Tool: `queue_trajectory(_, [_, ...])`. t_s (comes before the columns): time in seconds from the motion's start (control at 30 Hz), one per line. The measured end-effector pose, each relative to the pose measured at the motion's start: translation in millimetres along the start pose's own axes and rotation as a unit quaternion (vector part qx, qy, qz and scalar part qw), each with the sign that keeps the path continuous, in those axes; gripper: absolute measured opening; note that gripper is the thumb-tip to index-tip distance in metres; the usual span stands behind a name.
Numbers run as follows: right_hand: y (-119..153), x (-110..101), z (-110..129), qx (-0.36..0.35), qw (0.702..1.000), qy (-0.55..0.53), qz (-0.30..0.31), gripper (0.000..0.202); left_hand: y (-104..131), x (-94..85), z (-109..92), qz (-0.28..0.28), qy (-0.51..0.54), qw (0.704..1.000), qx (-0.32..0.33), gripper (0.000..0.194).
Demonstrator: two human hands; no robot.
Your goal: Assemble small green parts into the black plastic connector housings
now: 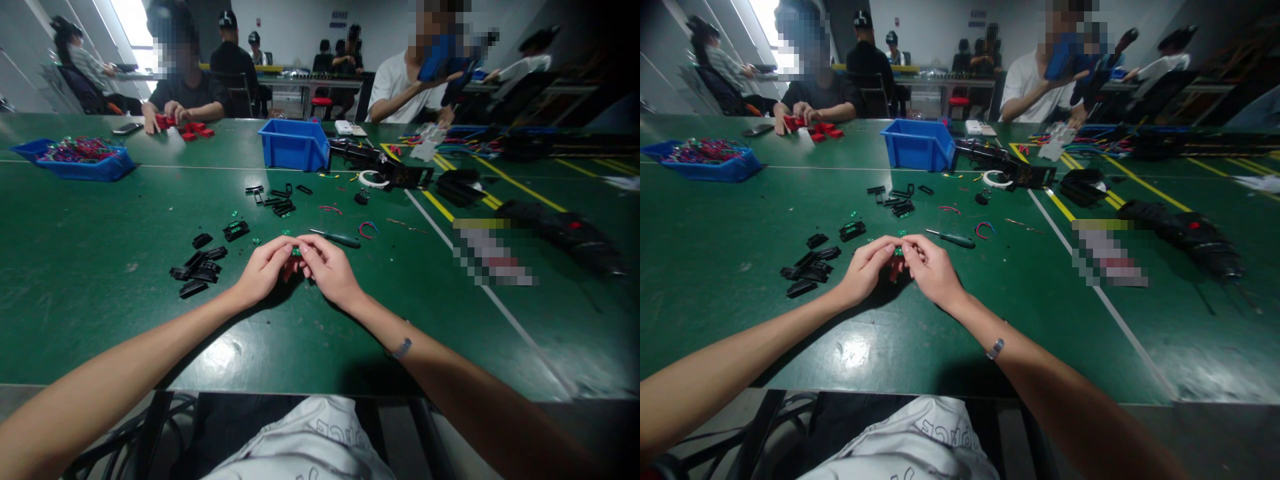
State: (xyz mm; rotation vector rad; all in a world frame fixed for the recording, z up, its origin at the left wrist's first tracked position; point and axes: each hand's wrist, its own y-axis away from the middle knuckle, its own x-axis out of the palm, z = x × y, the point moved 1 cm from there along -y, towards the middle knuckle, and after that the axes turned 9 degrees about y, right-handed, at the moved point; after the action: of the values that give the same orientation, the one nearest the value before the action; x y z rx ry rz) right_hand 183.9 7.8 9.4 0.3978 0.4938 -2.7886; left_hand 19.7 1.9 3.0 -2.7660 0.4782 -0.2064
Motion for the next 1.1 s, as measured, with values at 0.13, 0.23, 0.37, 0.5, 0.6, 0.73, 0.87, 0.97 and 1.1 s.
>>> queue_trajectory(0.13, [0.1,-0.3,0.8,0.002,1.0,0.001,0.001,0.026,0.2,0.5,-0.6,-0.001,0.004,1.0,0.001,0.034])
queue_trajectory(0.23, [-0.2,-0.3,1.0,-0.001,1.0,-0.003,0.001,0.025,0.2,0.5,-0.1,-0.001,0.01,1.0,-0.005,0.034])
queue_trajectory(0.37, [-0.4,-0.3,1.0,-0.005,1.0,-0.002,0.001,0.025,-0.1,-0.5,1.0,0.003,0.019,1.0,-0.01,0.034])
queue_trajectory(0.5, [-0.3,-0.6,1.8,-0.006,1.0,-0.001,0.002,0.026,-0.1,-1.3,0.7,0.005,0.023,1.0,-0.01,0.033])
queue_trajectory(0.6, [-0.3,-0.6,2.6,-0.005,1.0,0.001,0.002,0.026,0.0,-1.2,-0.6,0.003,0.019,1.0,-0.014,0.034])
queue_trajectory(0.73, [-0.4,-0.1,2.7,-0.003,1.0,-0.003,0.0,0.024,-0.1,-0.8,-1.7,0.002,0.009,1.0,-0.006,0.033])
queue_trajectory(0.87, [-0.2,-0.1,2.2,0.0,1.0,-0.004,0.001,0.024,0.2,-0.8,-1.1,-0.002,-0.003,1.0,-0.002,0.033])
queue_trajectory(0.97, [0.1,-0.3,2.0,0.0,1.0,-0.001,0.005,0.025,0.5,-1.1,-0.8,-0.005,-0.016,1.0,0.0,0.034])
queue_trajectory(1.1, [0.4,-0.5,1.5,0.001,1.0,-0.002,0.007,0.026,0.3,-1.5,-1.3,-0.01,-0.025,1.0,0.004,0.033])
